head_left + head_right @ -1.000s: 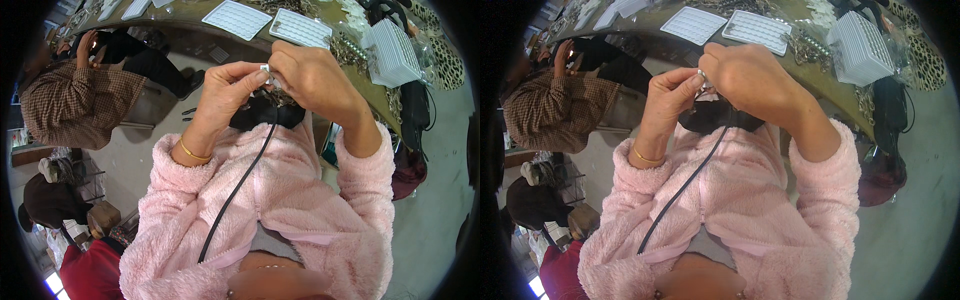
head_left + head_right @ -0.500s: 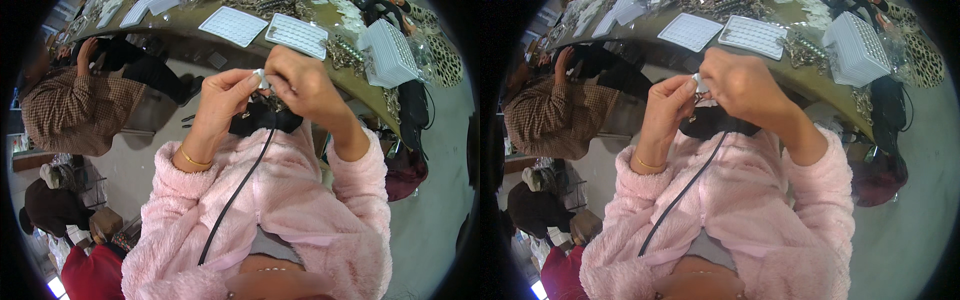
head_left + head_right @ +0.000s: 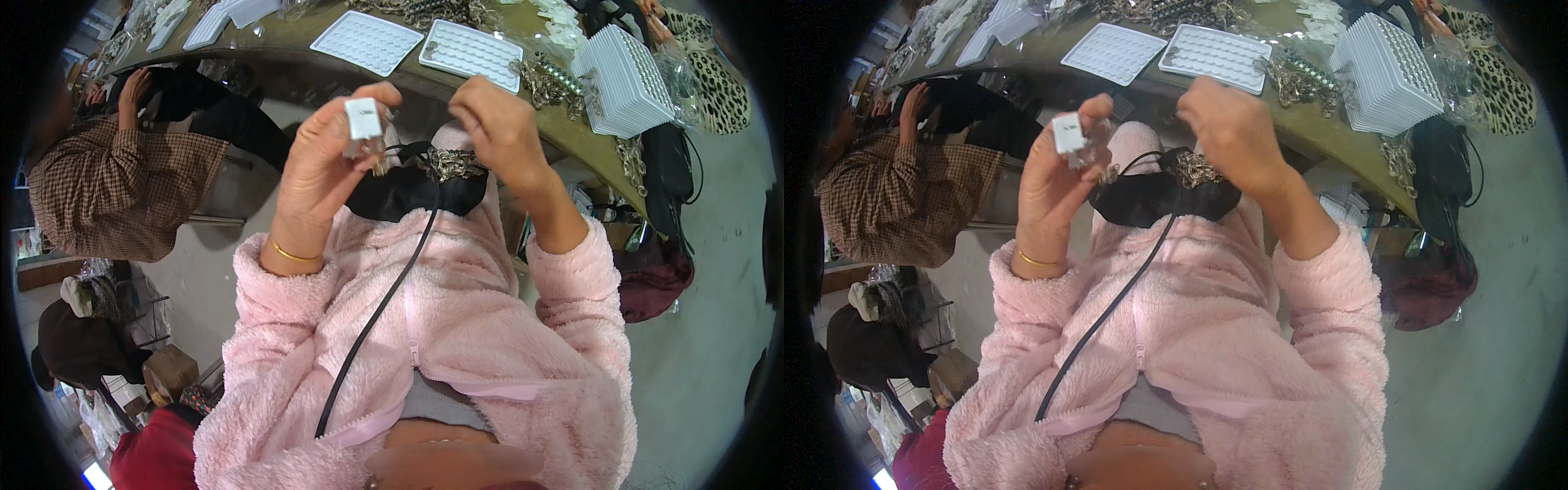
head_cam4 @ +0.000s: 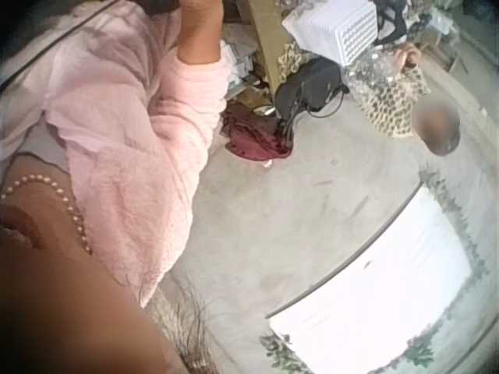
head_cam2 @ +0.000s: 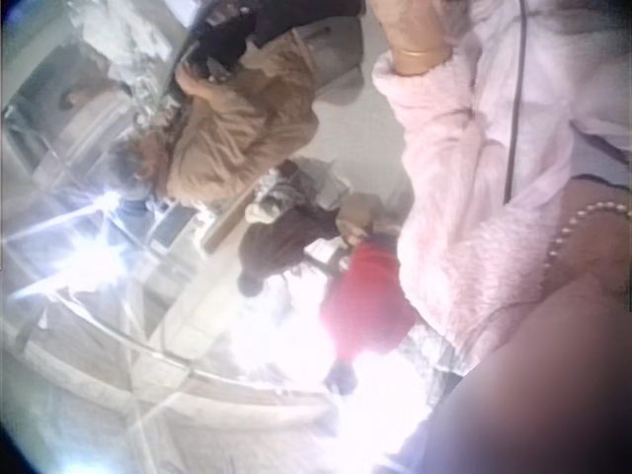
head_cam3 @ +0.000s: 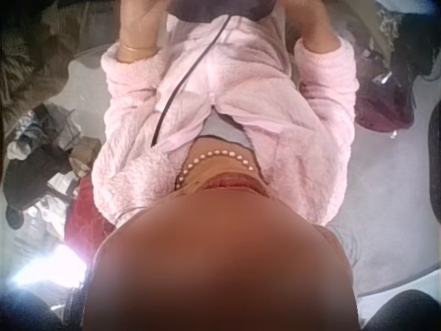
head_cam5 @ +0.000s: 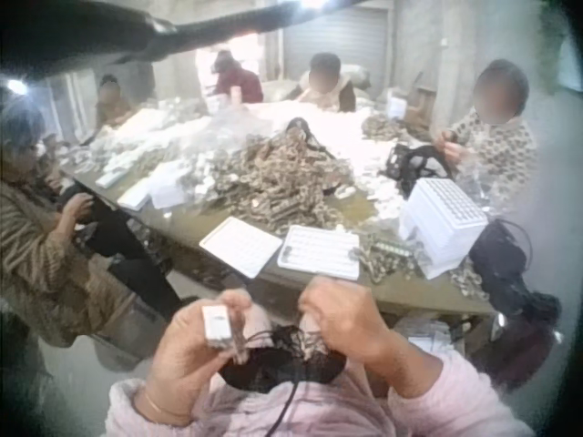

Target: The person assembles small jewelry components by hand, placing beads and metal pieces into white plastic trays. They repeatedly pick up items from the table, fit them into the trays, and occasionally use a lighter to heat a component.

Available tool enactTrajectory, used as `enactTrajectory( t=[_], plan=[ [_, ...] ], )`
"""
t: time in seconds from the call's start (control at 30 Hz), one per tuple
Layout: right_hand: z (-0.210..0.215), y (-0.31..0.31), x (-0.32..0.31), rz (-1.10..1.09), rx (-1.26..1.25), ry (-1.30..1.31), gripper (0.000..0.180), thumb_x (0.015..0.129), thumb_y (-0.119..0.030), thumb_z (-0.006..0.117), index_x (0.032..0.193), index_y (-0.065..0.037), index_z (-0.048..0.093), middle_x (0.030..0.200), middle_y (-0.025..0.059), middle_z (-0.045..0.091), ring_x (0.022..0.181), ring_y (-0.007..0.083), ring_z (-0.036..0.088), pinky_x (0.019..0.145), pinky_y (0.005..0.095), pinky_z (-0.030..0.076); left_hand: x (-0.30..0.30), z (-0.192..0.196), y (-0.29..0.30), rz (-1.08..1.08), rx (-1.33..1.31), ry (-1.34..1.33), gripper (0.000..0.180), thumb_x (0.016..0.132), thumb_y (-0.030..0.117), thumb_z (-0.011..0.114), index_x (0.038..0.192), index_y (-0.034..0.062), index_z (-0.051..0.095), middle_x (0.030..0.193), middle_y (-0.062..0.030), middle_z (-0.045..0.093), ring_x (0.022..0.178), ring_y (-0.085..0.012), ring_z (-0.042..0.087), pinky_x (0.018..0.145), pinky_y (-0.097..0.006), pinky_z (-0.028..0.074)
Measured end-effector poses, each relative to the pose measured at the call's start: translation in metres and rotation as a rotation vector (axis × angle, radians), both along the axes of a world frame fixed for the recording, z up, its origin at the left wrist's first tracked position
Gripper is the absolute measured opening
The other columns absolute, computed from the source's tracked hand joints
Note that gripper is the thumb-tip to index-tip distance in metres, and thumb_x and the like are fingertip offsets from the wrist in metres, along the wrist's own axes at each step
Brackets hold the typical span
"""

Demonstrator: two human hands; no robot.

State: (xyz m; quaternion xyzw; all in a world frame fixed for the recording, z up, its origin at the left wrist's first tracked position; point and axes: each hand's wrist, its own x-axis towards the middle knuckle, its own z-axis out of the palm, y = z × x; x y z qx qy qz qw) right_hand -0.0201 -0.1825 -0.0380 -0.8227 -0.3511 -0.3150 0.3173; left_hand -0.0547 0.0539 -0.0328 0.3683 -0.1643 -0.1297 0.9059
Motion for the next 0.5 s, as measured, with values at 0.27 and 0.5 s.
enactTrajectory(
  t=[0.27, 0.5],
  plan=[
    [0.015, -0.032, 0.015, -0.385, -0.088, -0.146, 0.006, 0.084, -0.006, 0.068, 0.089, -0.006, 0.065, 0.084, 0.0085, 0.064, 0.071, 0.03, 0.062, 0.065, 0.0363, 0.05, 0.01, -0.014, 0.015, -0.108, -0.398, 0.267, 0.047, 0.098, 0.045, 0.052, 0.106, 0.0002, 0.061, 0.117, -0.0166, 0.057, 0.098, -0.0232, 0.051, 0.08, -0.037, 0.043],
    [0.031, -0.061, 0.028, -0.644, -0.211, -0.148, 0.013, 0.082, -0.002, 0.061, 0.094, -0.001, 0.065, 0.098, 0.0144, 0.063, 0.092, 0.0364, 0.058, 0.08, 0.0435, 0.045, 0.018, -0.029, 0.021, -0.019, -0.041, 0.388, 0.043, 0.1, 0.045, 0.053, 0.084, 0.0056, 0.057, 0.065, -0.0012, 0.045, 0.071, -0.016, 0.047, 0.057, -0.027, 0.038]
  ],
)
